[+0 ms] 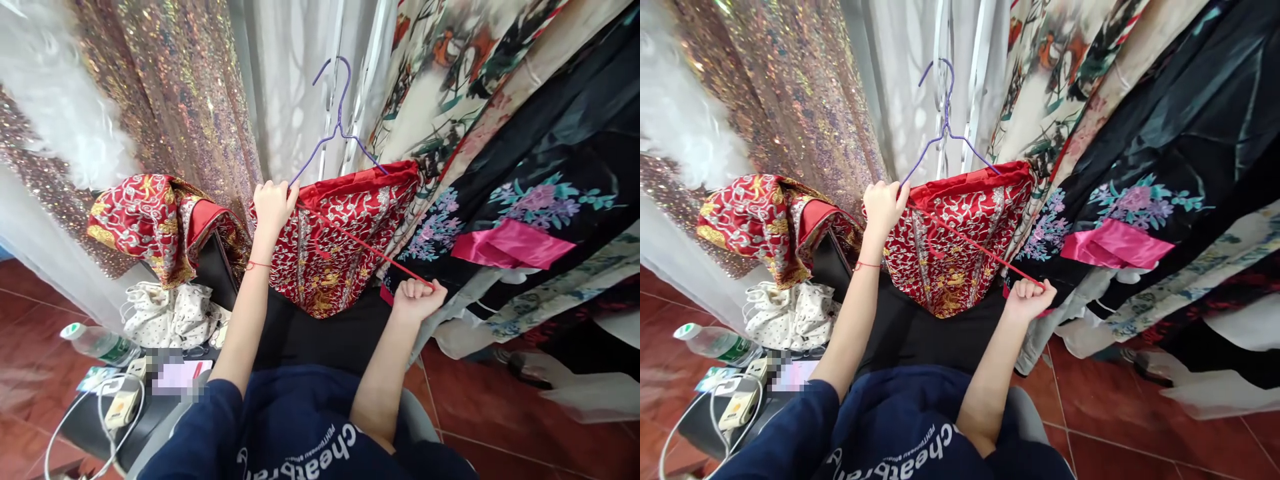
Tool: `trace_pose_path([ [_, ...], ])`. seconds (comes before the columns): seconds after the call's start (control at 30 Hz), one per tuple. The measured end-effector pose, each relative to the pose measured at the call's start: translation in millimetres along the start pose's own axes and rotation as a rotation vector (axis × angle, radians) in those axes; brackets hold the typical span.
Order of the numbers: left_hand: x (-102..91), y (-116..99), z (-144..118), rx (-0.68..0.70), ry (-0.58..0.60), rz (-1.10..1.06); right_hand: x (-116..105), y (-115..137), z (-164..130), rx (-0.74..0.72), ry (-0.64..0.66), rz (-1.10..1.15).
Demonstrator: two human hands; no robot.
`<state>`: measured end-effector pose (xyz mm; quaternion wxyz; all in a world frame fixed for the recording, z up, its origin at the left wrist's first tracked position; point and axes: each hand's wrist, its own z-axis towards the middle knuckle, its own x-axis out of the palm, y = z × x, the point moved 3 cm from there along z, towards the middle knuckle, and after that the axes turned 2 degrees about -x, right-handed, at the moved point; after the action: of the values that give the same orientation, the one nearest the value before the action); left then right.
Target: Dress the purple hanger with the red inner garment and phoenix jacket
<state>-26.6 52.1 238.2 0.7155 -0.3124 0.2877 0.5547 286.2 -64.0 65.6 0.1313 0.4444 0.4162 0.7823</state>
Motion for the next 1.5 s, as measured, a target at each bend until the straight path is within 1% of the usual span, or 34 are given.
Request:
trace_pose_path([
  [0.07, -2.3, 2.0, -1.4, 0.038, 0.003, 0.008, 2.1, 0.3, 1.1, -0.018, -0.039, -0.053],
  [0.1, -3.6, 2.8, -2.3, 0.055, 0.006, 0.012, 7.1, 2.4, -0.3, -0.038, -0.065, -0.097],
  [0.17, -5.8, 3.7, -4.0, 0.079, 0.024, 0.020, 26.8, 8.9, -7.7, -0.068, -0.055, -0.190],
  [0.2, -6.7, 3.9, -4.8, 0.085, 0.037, 0.024, 41.7, 12.4, -13.6, -0.073, -0.007, -0.228],
  [0.27, -8.3, 4.0, -5.7, 0.095, 0.062, 0.033, 81.0, 17.4, -29.2, -0.046, 0.215, -0.216],
  [0.33, -9.3, 4.9, -6.0, 0.109, 0.089, 0.034, 125.5, 19.9, -47.8, -0.028, 0.450, -0.177],
  [0.37, -9.7, 5.8, -5.9, 0.121, 0.103, 0.034, 147.7, 19.2, -57.2, -0.003, 0.553, -0.155],
  [0.43, -10.5, 8.6, -5.5, 0.154, 0.130, 0.036, 188.0, 13.9, -74.1, 0.088, 0.709, -0.106],
  [0.47, -10.9, 10.3, -5.3, 0.172, 0.144, 0.039, 205.0, 10.4, -81.4, 0.137, 0.768, -0.067],
  [0.5, -11.4, 12.1, -5.0, 0.187, 0.155, 0.042, 218.6, 6.8, -87.1, 0.185, 0.789, -0.029],
  [0.57, -12.1, 15.3, -4.3, 0.209, 0.178, 0.042, 234.7, 0.7, -93.8, 0.266, 0.767, 0.043],
  [0.6, -12.3, 16.6, -3.9, 0.215, 0.187, 0.038, 236.9, -1.8, -94.9, 0.306, 0.732, 0.072],
  [0.67, -12.1, 18.5, -2.6, 0.216, 0.200, 0.024, 231.1, -5.9, -93.6, 0.412, 0.672, 0.140],
  [0.73, -11.0, 19.8, -0.7, 0.212, 0.211, 0.007, 214.4, -9.2, -87.7, 0.547, 0.620, 0.255],
  [0.77, -10.2, 20.3, 0.3, 0.212, 0.214, -0.002, 202.6, -10.4, -82.2, 0.594, 0.574, 0.320],
  [0.8, -9.4, 20.7, 1.2, 0.213, 0.216, -0.012, 189.0, -11.3, -74.6, 0.605, 0.512, 0.378],
  [0.83, -8.7, 21.0, 1.9, 0.215, 0.219, -0.020, 173.7, -11.8, -65.1, 0.577, 0.431, 0.416],
  [0.87, -8.1, 21.3, 2.4, 0.217, 0.220, -0.026, 156.8, -11.8, -53.9, 0.505, 0.326, 0.423],
  [0.97, -7.1, 21.3, 2.4, 0.216, 0.222, -0.032, 105.8, -8.1, -20.5, 0.184, -0.028, 0.273],
  [1.03, -7.1, 20.0, 1.2, 0.208, 0.216, -0.034, 84.9, -5.2, -6.1, 0.064, -0.159, 0.160],
  [1.07, -7.3, 18.9, 0.3, 0.202, 0.208, -0.037, 81.4, -4.5, -2.3, 0.049, -0.163, 0.114],
  [1.1, -7.8, 17.4, -0.7, 0.193, 0.194, -0.040, 83.2, -4.2, -1.2, 0.053, -0.115, 0.068],
  [1.13, -8.5, 15.6, -1.8, 0.183, 0.178, -0.042, 90.2, -4.1, -3.1, 0.057, -0.026, 0.017],
  [1.17, -9.5, 13.6, -3.1, 0.172, 0.160, -0.043, 101.8, -3.9, -8.1, 0.047, 0.092, -0.044],
  [1.27, -13.1, 7.4, -7.1, 0.133, 0.118, -0.038, 153.7, -3.6, -38.9, -0.035, 0.510, -0.191],
  [1.3, -14.0, 5.6, -8.2, 0.122, 0.110, -0.037, 172.0, -3.5, -51.3, -0.057, 0.609, -0.208],
  [1.33, -14.7, 4.2, -9.1, 0.111, 0.104, -0.038, 189.1, -3.4, -62.9, -0.067, 0.680, -0.230],
  [1.4, -14.5, 2.5, -10.0, 0.089, 0.093, -0.047, 217.1, -1.9, -81.0, -0.110, 0.716, -0.354],
  [1.5, -10.4, 1.9, -9.1, 0.052, 0.065, -0.061, 242.3, 3.1, -94.3, -0.208, 0.665, -0.647],
])
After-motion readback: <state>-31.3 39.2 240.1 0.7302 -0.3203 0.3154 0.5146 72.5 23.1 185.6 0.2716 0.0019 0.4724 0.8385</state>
